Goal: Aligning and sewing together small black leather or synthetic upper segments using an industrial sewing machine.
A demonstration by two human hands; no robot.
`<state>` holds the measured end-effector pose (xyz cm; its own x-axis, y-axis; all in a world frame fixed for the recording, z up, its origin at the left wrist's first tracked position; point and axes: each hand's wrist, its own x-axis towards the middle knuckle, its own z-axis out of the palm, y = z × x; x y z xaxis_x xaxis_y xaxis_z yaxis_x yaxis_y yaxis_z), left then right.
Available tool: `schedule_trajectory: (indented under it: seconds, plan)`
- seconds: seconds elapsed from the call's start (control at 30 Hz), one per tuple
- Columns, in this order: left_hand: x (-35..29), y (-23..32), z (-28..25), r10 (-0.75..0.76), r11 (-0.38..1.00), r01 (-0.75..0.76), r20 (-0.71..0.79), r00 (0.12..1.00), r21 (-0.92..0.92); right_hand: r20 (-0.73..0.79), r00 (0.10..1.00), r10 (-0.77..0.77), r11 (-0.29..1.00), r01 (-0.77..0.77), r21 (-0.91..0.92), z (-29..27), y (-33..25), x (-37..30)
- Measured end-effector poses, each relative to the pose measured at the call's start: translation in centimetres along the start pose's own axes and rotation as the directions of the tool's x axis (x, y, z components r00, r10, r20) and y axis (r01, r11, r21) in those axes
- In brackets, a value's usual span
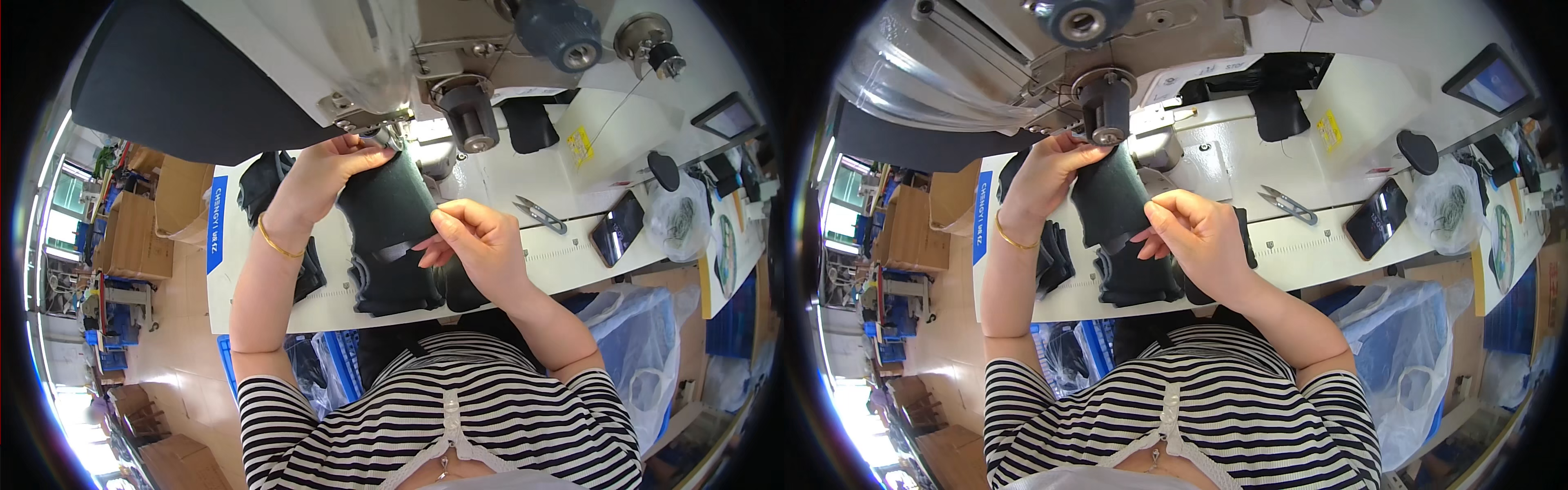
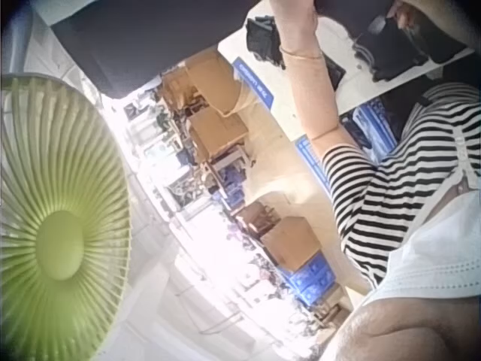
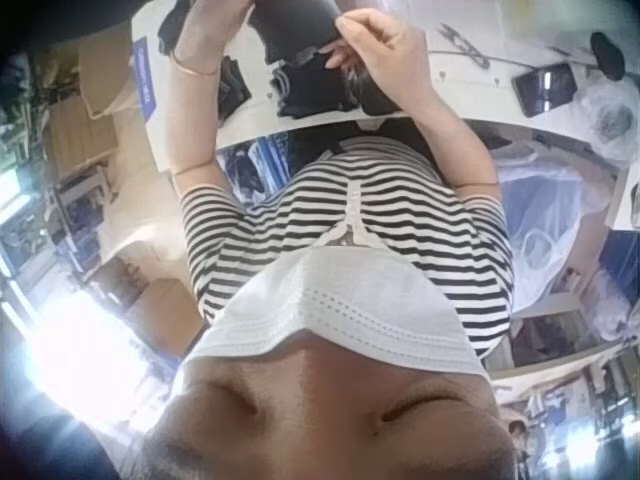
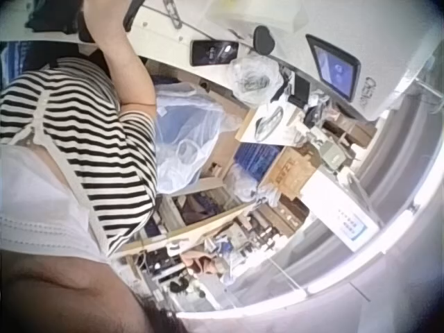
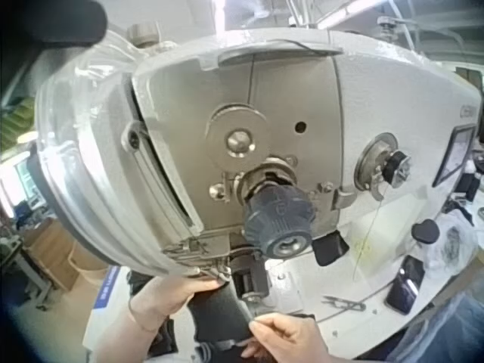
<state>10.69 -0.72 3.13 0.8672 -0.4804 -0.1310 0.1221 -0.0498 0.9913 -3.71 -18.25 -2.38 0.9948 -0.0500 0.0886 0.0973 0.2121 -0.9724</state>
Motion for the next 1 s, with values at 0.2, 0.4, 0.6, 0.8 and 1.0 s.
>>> schedule_trajectory:
  seconds: [0.2, 0.4, 0.6, 0.8, 1.0]
  plan:
    - [0.4, -0.2, -0.8, -0.002, 1.0, 0.002, 0.104, 0.995, 0.001, 0.001, 1.0, -0.031, 0.997, 0.031, -0.074, 0.1, 0.1, 0.0]
    - [0.4, -0.2, -0.5, 0.031, 0.999, -0.033, 0.103, 0.994, 0.018, -0.003, 0.997, -0.078, 0.992, 0.077, -0.1, 0.2, 0.4, -0.1]
    - [0.7, 0.0, -0.6, 0.045, 0.999, -0.046, 0.078, 0.996, 0.008, -0.017, 0.995, -0.096, 0.99, 0.094, -0.102, 0.6, 0.3, 0.2]
    - [2.0, 0.3, -1.3, -0.137, 0.989, 0.141, 0.102, 0.985, -0.033, -0.02, 0.996, -0.089, 0.993, 0.088, -0.077, 1.0, 0.0, 0.8]
    - [3.3, -0.4, -2.6, -0.098, 0.994, 0.099, 0.022, 0.995, -0.055, -0.011, 0.996, -0.092, 0.994, 0.091, -0.054, 1.2, -0.2, 1.5]
